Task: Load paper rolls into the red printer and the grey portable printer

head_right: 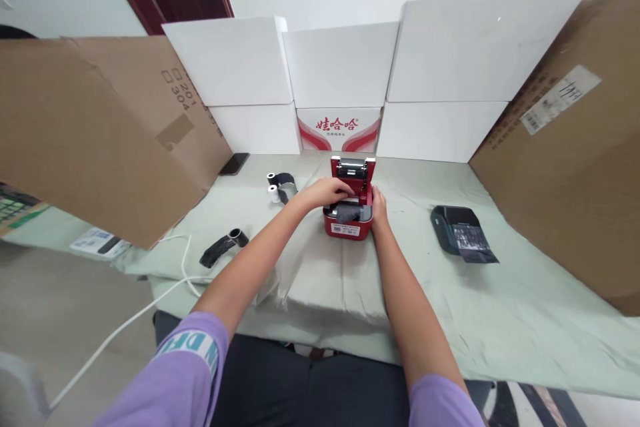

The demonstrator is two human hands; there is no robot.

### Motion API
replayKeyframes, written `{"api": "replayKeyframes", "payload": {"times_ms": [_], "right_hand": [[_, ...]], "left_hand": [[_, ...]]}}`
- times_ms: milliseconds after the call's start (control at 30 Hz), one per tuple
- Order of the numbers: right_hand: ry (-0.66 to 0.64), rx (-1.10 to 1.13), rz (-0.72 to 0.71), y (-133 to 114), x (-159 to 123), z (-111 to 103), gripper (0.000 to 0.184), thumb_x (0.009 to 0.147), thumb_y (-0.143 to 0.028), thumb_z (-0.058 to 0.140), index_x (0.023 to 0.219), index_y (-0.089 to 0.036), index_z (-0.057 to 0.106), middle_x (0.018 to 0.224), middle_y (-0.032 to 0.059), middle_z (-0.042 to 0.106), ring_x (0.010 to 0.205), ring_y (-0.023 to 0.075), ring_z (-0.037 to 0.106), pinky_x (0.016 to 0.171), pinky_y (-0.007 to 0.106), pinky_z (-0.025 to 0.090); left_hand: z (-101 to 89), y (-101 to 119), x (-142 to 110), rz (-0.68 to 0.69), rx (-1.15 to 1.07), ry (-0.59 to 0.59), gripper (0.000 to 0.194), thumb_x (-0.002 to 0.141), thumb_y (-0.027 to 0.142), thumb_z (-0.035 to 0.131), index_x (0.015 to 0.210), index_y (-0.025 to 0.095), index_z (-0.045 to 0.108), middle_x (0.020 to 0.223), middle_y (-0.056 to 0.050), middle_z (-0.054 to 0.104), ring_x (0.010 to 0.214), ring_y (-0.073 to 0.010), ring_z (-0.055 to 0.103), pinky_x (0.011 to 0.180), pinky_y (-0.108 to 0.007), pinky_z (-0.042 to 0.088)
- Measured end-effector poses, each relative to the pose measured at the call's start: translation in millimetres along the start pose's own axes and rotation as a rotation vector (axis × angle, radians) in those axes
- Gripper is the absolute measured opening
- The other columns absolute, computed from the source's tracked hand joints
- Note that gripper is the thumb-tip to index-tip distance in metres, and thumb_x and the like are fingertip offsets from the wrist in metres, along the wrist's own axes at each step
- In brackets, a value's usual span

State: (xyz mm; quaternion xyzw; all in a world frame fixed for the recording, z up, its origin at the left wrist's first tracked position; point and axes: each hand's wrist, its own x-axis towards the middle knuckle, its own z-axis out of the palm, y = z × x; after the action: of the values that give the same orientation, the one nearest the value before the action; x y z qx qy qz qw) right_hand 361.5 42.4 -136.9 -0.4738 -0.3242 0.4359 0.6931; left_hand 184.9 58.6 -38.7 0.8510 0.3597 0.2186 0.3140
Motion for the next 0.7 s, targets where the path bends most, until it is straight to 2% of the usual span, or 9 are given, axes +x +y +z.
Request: {"api": "replayKeyframes", "payload": {"times_ms": [67, 133, 200, 267, 367, 467, 567, 600, 700], "right_hand": [[0.043, 0.015, -0.015, -2, -2, 2, 0.033, 0.081, -0.056, 0.061, 0.077, -0.023, 0.062, 0.076, 0.0004, 0.072, 0.086, 0.0211, 0.070, 0.085, 0.033, 0.057], [0.065, 0.004, 0.000, -3, -3, 3, 0.033, 0.080, -0.056, 0.062, 0.075, -0.023, 0.062, 0.073, 0.0000, 0.071, 0.083, 0.0206, 0.069, 0.083, 0.033, 0.057], [0.077, -0.024, -0.001, -3, -2, 2, 0.035, 0.079, -0.057, 0.063, 0.072, -0.023, 0.060, 0.071, -0.0002, 0.070, 0.081, 0.0204, 0.068, 0.081, 0.033, 0.056], [0.072, -0.056, -0.020, -3, -2, 1, 0.037, 0.079, -0.059, 0.062, 0.071, -0.023, 0.059, 0.071, -0.0002, 0.069, 0.082, 0.0202, 0.068, 0.081, 0.032, 0.056], [0.025, -0.053, -0.034, -2, -1, -1, 0.038, 0.079, -0.060, 0.061, 0.075, -0.022, 0.062, 0.075, 0.0004, 0.071, 0.084, 0.0198, 0.067, 0.085, 0.032, 0.054], [0.010, -0.031, -0.006, -1, -2, -1, 0.038, 0.080, -0.060, 0.062, 0.075, -0.022, 0.062, 0.075, -0.0001, 0.070, 0.080, 0.0193, 0.065, 0.081, 0.033, 0.054], [0.052, -0.044, -0.024, 0, -4, -1, 0.036, 0.082, -0.058, 0.063, 0.072, -0.023, 0.059, 0.071, -0.0019, 0.065, 0.075, 0.0174, 0.060, 0.076, 0.030, 0.052], [0.061, -0.046, -0.035, 0, -5, -1, 0.036, 0.082, -0.056, 0.063, 0.072, -0.023, 0.059, 0.070, -0.0023, 0.064, 0.074, 0.0166, 0.059, 0.075, 0.030, 0.051], [0.064, -0.042, -0.041, -3, -6, 0, 0.036, 0.083, -0.056, 0.063, 0.072, -0.022, 0.058, 0.070, -0.0030, 0.062, 0.073, 0.0155, 0.058, 0.073, 0.028, 0.051]], "left_hand": [[0.8, 7, 21, -0.078, 0.080, -0.116, 0.015, 0.062, 0.013, 0.073, 0.062, 0.027, 0.075, 0.077, -0.002, 0.078, 0.106, -0.0278, 0.070, 0.116, -0.038, 0.035], [6.4, 13, 36, -0.155, 0.116, -0.130, 0.019, 0.056, 0.010, 0.075, 0.048, 0.025, 0.066, 0.062, -0.004, 0.072, 0.107, -0.0313, 0.070, 0.120, -0.041, 0.030], [10.3, 19, 40, -0.189, 0.137, -0.105, 0.023, 0.055, 0.009, 0.076, 0.044, 0.023, 0.062, 0.061, -0.007, 0.071, 0.109, -0.0341, 0.069, 0.119, -0.043, 0.031], [7.5, 25, 33, -0.160, 0.171, -0.080, 0.017, 0.055, 0.009, 0.077, 0.052, 0.023, 0.068, 0.073, -0.008, 0.075, 0.110, -0.0349, 0.068, 0.115, -0.041, 0.038], [-10.4, 28, 0, -0.040, 0.182, 0.026, 0.027, 0.064, 0.014, 0.076, 0.088, 0.026, 0.081, 0.098, -0.005, 0.078, 0.106, -0.0301, 0.069, 0.105, -0.036, 0.047], [-36.6, 15, -53, -0.021, 0.035, 0.331, 0.050, 0.078, 0.021, 0.067, 0.127, 0.029, 0.071, 0.120, -0.003, 0.074, 0.105, -0.0230, 0.070, 0.101, -0.033, 0.051], [-61.0, -17, -110, -0.161, -0.052, 0.603, 0.049, 0.083, 0.021, 0.062, 0.132, 0.026, 0.066, 0.129, -0.005, 0.070, 0.110, -0.0217, 0.070, 0.098, -0.032, 0.054], [-67.4, -30, -127, -0.213, -0.052, 0.650, 0.048, 0.082, 0.020, 0.062, 0.130, 0.025, 0.066, 0.128, -0.006, 0.071, 0.109, -0.0218, 0.071, 0.097, -0.031, 0.055], [-78.7, -66, -164, -0.386, 0.052, 0.660, 0.045, 0.078, 0.018, 0.065, 0.122, 0.022, 0.068, 0.118, -0.007, 0.075, 0.110, -0.0243, 0.071, 0.095, -0.032, 0.054]]}}
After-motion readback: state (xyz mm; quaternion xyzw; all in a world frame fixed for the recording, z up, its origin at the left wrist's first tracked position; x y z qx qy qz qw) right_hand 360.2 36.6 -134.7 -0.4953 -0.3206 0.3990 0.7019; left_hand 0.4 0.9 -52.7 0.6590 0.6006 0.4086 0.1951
